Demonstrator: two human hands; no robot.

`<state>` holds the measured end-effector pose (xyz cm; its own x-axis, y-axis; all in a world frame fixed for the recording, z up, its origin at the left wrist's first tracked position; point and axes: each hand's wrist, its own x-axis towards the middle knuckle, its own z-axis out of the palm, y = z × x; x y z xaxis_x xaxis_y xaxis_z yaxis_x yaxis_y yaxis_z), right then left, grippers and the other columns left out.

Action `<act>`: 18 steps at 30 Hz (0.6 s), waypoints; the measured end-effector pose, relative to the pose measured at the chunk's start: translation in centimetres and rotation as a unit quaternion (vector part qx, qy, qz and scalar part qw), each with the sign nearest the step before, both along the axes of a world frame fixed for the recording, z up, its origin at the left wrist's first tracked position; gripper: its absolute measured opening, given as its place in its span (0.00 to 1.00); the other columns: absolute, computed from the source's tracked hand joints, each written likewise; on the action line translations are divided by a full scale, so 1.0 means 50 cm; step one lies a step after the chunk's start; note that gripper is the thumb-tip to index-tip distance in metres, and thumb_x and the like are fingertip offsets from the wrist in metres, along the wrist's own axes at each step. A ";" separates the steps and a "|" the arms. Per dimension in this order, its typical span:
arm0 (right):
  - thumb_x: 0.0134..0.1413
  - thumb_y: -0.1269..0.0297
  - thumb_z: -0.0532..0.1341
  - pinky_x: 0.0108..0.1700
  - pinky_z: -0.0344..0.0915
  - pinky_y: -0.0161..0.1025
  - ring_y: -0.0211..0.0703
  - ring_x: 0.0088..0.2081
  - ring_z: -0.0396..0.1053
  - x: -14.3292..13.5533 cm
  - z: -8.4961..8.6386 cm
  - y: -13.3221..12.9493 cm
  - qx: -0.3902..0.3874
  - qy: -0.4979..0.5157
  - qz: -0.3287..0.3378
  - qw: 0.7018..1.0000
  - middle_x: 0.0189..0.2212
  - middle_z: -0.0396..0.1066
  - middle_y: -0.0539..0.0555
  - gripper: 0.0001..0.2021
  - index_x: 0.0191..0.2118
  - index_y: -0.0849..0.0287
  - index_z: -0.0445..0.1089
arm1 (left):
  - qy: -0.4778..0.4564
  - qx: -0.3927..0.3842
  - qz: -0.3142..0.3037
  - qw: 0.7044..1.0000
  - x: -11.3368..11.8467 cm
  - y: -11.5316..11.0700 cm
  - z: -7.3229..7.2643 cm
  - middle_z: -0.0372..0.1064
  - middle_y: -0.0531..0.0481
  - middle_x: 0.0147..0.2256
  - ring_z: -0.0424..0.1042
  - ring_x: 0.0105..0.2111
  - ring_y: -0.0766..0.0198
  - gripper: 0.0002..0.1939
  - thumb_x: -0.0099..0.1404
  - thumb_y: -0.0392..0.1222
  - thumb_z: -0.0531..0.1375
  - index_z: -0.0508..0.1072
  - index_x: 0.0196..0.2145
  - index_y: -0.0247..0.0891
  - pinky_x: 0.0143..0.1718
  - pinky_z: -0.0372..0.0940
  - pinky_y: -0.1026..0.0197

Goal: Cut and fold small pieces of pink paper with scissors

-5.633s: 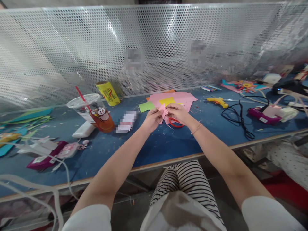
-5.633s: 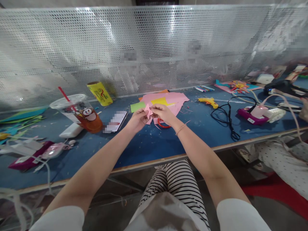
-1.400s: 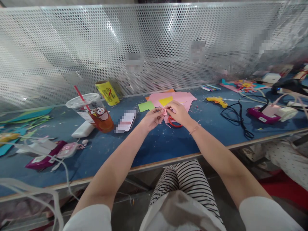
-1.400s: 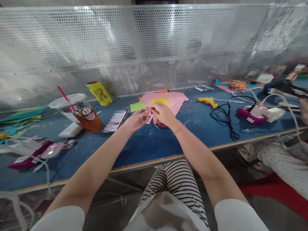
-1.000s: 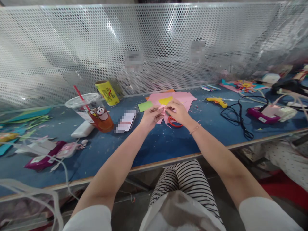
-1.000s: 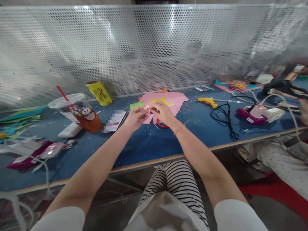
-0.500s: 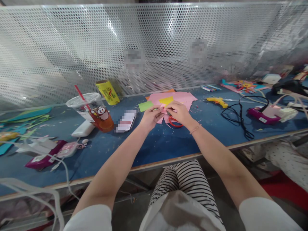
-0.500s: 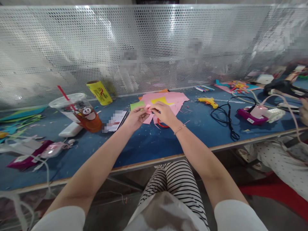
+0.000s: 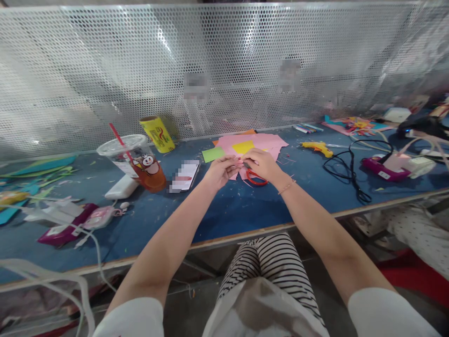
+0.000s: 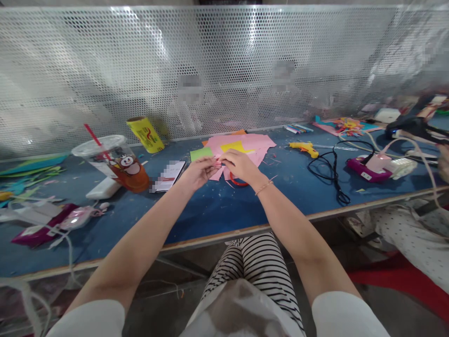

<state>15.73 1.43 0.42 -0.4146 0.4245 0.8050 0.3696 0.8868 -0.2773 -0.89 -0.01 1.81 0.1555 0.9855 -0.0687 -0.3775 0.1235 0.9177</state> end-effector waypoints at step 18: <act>0.52 0.70 0.54 0.37 0.63 0.39 0.38 0.32 0.62 -0.005 0.000 -0.010 -0.022 -0.014 -0.014 1.000 0.32 0.63 0.52 0.05 0.33 0.57 0.67 | 0.024 -0.025 -0.041 0.999 -0.002 -0.010 0.008 0.73 0.47 0.24 0.73 0.24 0.69 0.07 0.50 0.26 0.60 0.71 0.30 0.30 0.29 0.69 0.71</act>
<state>15.47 0.95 0.44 -0.4239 0.4704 0.7740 0.4023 0.8634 -0.3044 -1.01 -0.50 2.22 0.2310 0.9648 -0.1260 -0.3192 0.1974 0.9269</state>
